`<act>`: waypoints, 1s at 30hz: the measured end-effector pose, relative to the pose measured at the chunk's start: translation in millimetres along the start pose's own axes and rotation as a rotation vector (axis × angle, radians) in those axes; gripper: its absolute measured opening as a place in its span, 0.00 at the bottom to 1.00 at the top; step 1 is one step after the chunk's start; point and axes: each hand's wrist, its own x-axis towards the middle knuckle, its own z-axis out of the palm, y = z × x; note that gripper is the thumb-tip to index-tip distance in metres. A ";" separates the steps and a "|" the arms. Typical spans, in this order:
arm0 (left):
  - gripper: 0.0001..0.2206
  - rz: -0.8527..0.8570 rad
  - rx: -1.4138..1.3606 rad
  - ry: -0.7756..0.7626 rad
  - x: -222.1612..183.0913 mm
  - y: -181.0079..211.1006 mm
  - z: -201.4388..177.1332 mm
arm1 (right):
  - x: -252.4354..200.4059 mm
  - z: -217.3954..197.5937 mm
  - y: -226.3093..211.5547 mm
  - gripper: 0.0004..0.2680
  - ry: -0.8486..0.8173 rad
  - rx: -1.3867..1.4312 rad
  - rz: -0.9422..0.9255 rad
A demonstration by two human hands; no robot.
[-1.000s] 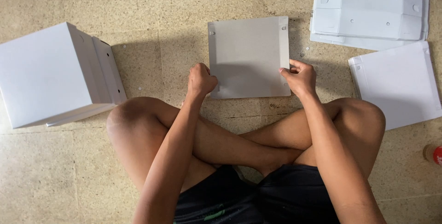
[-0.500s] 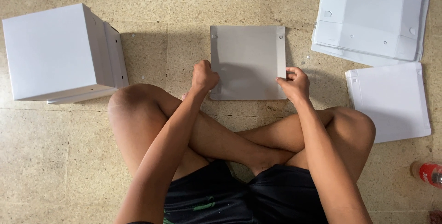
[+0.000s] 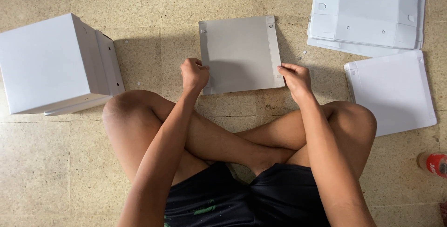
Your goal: Assembling white cardboard boxes by folding flaps and interlocking tabs.
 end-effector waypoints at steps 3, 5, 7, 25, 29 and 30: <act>0.14 0.016 -0.022 -0.009 6.3 0.2 4.7 | -18.4 -4.4 -29.4 0.14 -0.193 0.309 0.040; 0.18 0.040 -0.017 -0.035 -9.3 26.9 -6.9 | -27.6 -5.9 -42.8 0.19 -0.338 0.441 0.055; 0.46 0.379 0.426 -0.119 -50.2 84.4 -36.8 | -29.8 -5.5 -44.8 0.13 -0.375 0.520 0.080; 0.27 0.580 0.185 -0.459 -38.0 59.4 -9.5 | -35.3 2.1 -34.7 0.25 -0.592 0.425 -0.215; 0.33 0.569 0.224 -0.478 -46.9 69.9 -21.0 | -40.6 3.8 -40.8 0.26 -0.597 0.433 -0.213; 0.34 0.595 0.222 -0.480 -46.5 68.1 -18.8 | -40.5 3.9 -39.5 0.26 -0.598 0.435 -0.216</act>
